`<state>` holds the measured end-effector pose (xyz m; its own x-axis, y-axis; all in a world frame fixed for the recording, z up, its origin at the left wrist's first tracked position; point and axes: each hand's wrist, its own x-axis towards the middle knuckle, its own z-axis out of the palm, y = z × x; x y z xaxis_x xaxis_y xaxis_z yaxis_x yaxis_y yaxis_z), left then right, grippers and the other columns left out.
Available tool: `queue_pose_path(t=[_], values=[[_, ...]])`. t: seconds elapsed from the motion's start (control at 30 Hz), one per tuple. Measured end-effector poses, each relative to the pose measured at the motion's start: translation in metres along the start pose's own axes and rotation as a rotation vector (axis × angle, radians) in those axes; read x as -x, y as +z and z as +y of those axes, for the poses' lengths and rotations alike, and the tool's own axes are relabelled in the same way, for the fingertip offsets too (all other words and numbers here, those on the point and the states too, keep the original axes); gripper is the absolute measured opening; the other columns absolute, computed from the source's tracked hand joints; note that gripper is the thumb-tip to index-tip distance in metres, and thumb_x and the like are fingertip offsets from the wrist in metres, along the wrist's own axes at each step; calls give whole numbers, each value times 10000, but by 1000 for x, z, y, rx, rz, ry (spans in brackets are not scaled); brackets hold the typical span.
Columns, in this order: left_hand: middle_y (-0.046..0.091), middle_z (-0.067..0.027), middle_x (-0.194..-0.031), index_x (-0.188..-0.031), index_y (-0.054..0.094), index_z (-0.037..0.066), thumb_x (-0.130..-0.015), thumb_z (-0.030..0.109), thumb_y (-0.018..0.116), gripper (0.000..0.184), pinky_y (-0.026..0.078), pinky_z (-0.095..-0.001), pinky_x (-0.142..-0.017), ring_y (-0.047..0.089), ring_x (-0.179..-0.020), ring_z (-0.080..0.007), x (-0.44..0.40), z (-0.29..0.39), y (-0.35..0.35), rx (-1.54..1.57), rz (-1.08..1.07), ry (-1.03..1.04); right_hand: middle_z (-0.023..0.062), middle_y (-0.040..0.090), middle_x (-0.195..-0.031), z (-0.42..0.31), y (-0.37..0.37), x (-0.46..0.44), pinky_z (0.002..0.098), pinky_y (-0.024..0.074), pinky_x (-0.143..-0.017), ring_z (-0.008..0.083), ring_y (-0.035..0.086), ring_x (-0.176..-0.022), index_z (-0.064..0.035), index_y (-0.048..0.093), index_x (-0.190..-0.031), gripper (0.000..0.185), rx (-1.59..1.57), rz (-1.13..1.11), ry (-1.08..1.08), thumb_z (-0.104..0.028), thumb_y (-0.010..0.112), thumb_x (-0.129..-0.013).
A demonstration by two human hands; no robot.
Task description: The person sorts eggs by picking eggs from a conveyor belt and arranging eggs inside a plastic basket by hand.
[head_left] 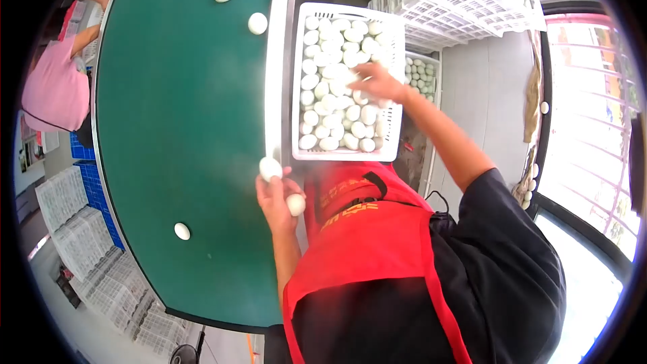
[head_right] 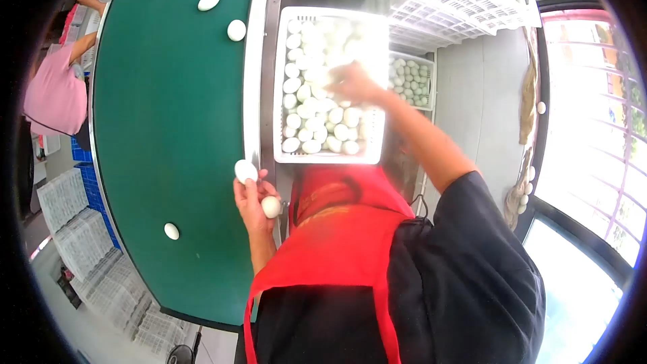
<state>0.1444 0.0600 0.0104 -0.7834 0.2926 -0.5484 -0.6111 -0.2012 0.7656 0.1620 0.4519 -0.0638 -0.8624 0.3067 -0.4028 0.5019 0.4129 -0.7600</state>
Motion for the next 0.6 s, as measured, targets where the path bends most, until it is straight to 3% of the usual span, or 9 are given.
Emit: queue_pose_path(t=[0.03,0.07,0.13,0.23,0.27,0.33,0.5,0.6], values=[[697,-151,-1132,-1279,464,33,-1111,214,480,248,546,-317,-481,622,-611,-152,4,-3,6,11,5,-35,190,753,-1029,26,-19,-5,337,611,-731,230,737,-822,64,665,-1284,564,53,56,-47,-312,794,-885],[694,-145,-1105,-1295,463,36,-1112,217,480,258,552,-322,-494,620,-610,-150,6,-8,8,9,36,-65,187,718,-1145,-8,-46,12,336,588,-680,223,714,-884,46,651,-1309,604,-79,-3,252,-328,805,-860],[669,-150,-1100,-1264,459,16,-1081,162,509,239,545,-331,-472,616,-611,-156,10,-14,9,13,78,-122,180,722,-1124,1,-63,15,321,584,-633,192,712,-853,15,664,-1311,572,24,0,257,-298,790,-850],[666,-134,-1071,-1252,475,22,-1074,162,530,233,544,-324,-478,613,-618,-149,12,-24,7,-27,111,-155,182,737,-1064,23,-49,13,367,594,-720,231,719,-889,3,668,-1308,571,78,-82,147,-298,779,-836],[666,-128,-1060,-1243,484,24,-1071,161,538,226,543,-323,-479,611,-621,-147,11,-29,7,-36,109,-145,212,739,-1050,39,-32,9,415,576,-836,322,717,-935,19,662,-1283,577,206,-42,-78,-297,774,-813],[666,-116,-1037,-1225,502,28,-1066,158,554,212,541,-320,-482,607,-627,-142,9,-36,6,-57,114,-126,233,734,-1064,54,-11,-1,467,538,-921,414,689,-987,27,662,-1245,554,327,-184,-139,-284,760,-796],[683,-95,-1010,-1277,540,23,-1029,158,637,299,537,-303,-534,614,-674,-125,10,-54,20,-190,157,-157,111,693,-1203,40,22,-9,463,526,-961,314,654,-1156,-147,651,-1295,490,749,-362,-80,-188,730,-813],[700,-85,-971,-1303,566,17,-985,174,708,382,525,-295,-605,631,-710,-127,-4,-68,36,-289,136,-170,99,699,-1163,37,21,-12,466,526,-956,307,656,-1156,-143,657,-1281,486,788,-390,-85,-168,737,-802]])
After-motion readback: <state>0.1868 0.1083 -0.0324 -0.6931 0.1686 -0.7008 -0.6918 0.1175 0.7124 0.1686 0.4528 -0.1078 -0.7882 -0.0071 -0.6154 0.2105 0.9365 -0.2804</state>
